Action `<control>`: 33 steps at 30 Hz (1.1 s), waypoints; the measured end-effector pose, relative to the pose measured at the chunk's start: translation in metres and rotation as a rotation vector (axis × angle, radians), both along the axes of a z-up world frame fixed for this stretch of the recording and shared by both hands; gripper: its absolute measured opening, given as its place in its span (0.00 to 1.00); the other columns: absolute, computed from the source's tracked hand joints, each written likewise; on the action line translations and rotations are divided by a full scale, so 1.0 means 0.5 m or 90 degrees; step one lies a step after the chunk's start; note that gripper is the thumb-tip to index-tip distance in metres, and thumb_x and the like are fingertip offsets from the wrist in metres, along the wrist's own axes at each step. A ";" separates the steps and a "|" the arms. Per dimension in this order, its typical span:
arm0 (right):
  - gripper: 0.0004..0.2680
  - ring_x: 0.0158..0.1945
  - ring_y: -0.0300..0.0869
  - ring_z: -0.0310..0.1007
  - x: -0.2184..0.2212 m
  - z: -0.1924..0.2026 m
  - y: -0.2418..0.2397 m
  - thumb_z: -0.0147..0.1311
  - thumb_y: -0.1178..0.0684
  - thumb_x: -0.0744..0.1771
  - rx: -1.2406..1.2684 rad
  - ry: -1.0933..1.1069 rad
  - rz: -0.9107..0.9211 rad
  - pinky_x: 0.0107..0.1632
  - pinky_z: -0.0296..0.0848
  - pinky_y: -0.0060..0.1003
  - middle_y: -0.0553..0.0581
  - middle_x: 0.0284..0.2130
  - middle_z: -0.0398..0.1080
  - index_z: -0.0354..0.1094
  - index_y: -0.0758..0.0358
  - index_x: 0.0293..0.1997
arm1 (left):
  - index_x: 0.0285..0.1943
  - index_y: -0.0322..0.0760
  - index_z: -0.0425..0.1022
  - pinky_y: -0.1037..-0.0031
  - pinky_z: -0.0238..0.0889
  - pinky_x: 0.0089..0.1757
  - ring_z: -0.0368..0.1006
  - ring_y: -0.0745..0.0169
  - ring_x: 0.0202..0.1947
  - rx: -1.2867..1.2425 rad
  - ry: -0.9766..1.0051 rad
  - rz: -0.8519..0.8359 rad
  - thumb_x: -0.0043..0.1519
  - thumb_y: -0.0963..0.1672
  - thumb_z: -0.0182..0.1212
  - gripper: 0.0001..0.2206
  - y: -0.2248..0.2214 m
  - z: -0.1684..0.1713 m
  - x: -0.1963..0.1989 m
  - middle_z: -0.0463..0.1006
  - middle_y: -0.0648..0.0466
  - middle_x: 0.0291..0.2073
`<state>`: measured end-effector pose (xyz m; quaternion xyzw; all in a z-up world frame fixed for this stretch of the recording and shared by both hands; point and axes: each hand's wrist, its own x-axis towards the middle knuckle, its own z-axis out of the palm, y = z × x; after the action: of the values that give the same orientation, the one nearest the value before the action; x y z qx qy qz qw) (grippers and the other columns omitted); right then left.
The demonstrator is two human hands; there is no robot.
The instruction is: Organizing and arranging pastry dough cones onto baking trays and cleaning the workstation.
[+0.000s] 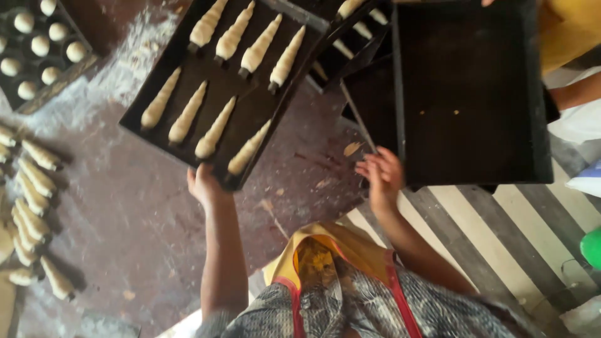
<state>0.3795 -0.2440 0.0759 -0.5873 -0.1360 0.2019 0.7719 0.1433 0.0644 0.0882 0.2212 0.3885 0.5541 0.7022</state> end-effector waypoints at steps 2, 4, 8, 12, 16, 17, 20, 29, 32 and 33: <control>0.18 0.53 0.47 0.74 0.008 0.005 -0.062 0.52 0.59 0.72 0.014 -0.087 -0.095 0.55 0.78 0.43 0.65 0.56 0.66 0.53 0.66 0.70 | 0.57 0.26 0.71 0.62 0.74 0.47 0.77 0.50 0.45 -0.005 -0.004 -0.015 0.55 0.34 0.51 0.19 0.048 -0.016 0.102 0.78 0.44 0.47; 0.17 0.57 0.46 0.71 0.001 0.017 -0.110 0.51 0.60 0.72 -0.029 -0.168 -0.183 0.56 0.75 0.41 0.64 0.59 0.64 0.54 0.66 0.69 | 0.58 0.24 0.69 0.60 0.75 0.44 0.77 0.50 0.42 -0.015 -0.032 -0.018 0.54 0.34 0.53 0.20 0.085 -0.043 0.210 0.77 0.43 0.46; 0.15 0.37 0.47 0.71 0.023 0.039 -0.220 0.52 0.58 0.71 -0.108 -0.092 -0.313 0.39 0.75 0.41 0.67 0.46 0.71 0.60 0.67 0.67 | 0.59 0.26 0.69 0.61 0.75 0.43 0.78 0.50 0.41 -0.048 -0.022 -0.017 0.52 0.35 0.52 0.23 0.114 -0.049 0.400 0.78 0.44 0.46; 0.19 0.59 0.48 0.67 0.120 0.059 -0.303 0.56 0.62 0.73 -0.285 -0.481 -0.418 0.57 0.75 0.41 0.66 0.63 0.59 0.52 0.65 0.73 | 0.64 0.28 0.67 0.62 0.74 0.45 0.76 0.52 0.43 -0.085 -0.007 -0.014 0.55 0.36 0.53 0.24 0.120 -0.053 0.543 0.77 0.44 0.50; 0.27 0.70 0.54 0.59 0.163 0.077 -0.315 0.59 0.61 0.71 -0.405 -0.319 -0.448 0.67 0.68 0.45 0.69 0.70 0.50 0.44 0.67 0.77 | 0.69 0.34 0.59 0.64 0.72 0.50 0.74 0.53 0.49 -0.112 0.009 0.001 0.56 0.36 0.54 0.28 0.112 -0.096 0.628 0.73 0.46 0.55; 0.27 0.70 0.54 0.59 0.173 0.073 -0.313 0.59 0.61 0.71 -0.408 -0.324 -0.447 0.67 0.68 0.45 0.69 0.70 0.50 0.44 0.67 0.77 | 0.69 0.34 0.59 0.64 0.72 0.50 0.74 0.53 0.49 -0.117 0.006 0.002 0.56 0.36 0.54 0.28 0.113 -0.111 0.645 0.73 0.46 0.55; 0.28 0.72 0.55 0.59 0.184 0.030 -0.324 0.59 0.62 0.70 -0.355 -0.316 -0.451 0.71 0.66 0.45 0.69 0.70 0.51 0.40 0.67 0.77 | 0.71 0.32 0.58 0.65 0.68 0.53 0.73 0.52 0.54 -0.034 0.060 0.004 0.59 0.39 0.58 0.28 0.108 -0.134 0.639 0.72 0.45 0.61; 0.28 0.69 0.55 0.65 0.228 0.008 -0.345 0.54 0.61 0.70 -0.133 0.018 -0.486 0.68 0.69 0.48 0.67 0.69 0.58 0.35 0.62 0.77 | 0.67 0.26 0.68 0.60 0.62 0.53 0.68 0.43 0.55 0.321 0.566 -0.177 0.60 0.42 0.73 0.27 0.058 -0.055 0.490 0.71 0.35 0.57; 0.25 0.62 0.53 0.70 0.235 0.044 -0.315 0.53 0.58 0.68 -0.064 0.221 -0.457 0.57 0.77 0.51 0.62 0.65 0.62 0.49 0.55 0.74 | 0.68 0.32 0.69 0.62 0.65 0.37 0.74 0.50 0.34 0.067 0.362 -0.350 0.61 0.44 0.63 0.25 0.007 -0.068 0.403 0.79 0.38 0.50; 0.23 0.59 0.51 0.71 0.238 0.048 -0.307 0.53 0.58 0.67 -0.037 0.249 -0.445 0.53 0.78 0.50 0.60 0.62 0.64 0.52 0.53 0.72 | 0.65 0.32 0.71 0.66 0.68 0.40 0.76 0.53 0.38 0.172 0.412 -0.339 0.60 0.44 0.64 0.23 -0.006 -0.138 0.372 0.79 0.42 0.51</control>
<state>0.4985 -0.3974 0.0997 -0.5702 0.2276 0.0388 0.7884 0.3293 0.0615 0.0192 0.5659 0.4418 0.3017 0.6274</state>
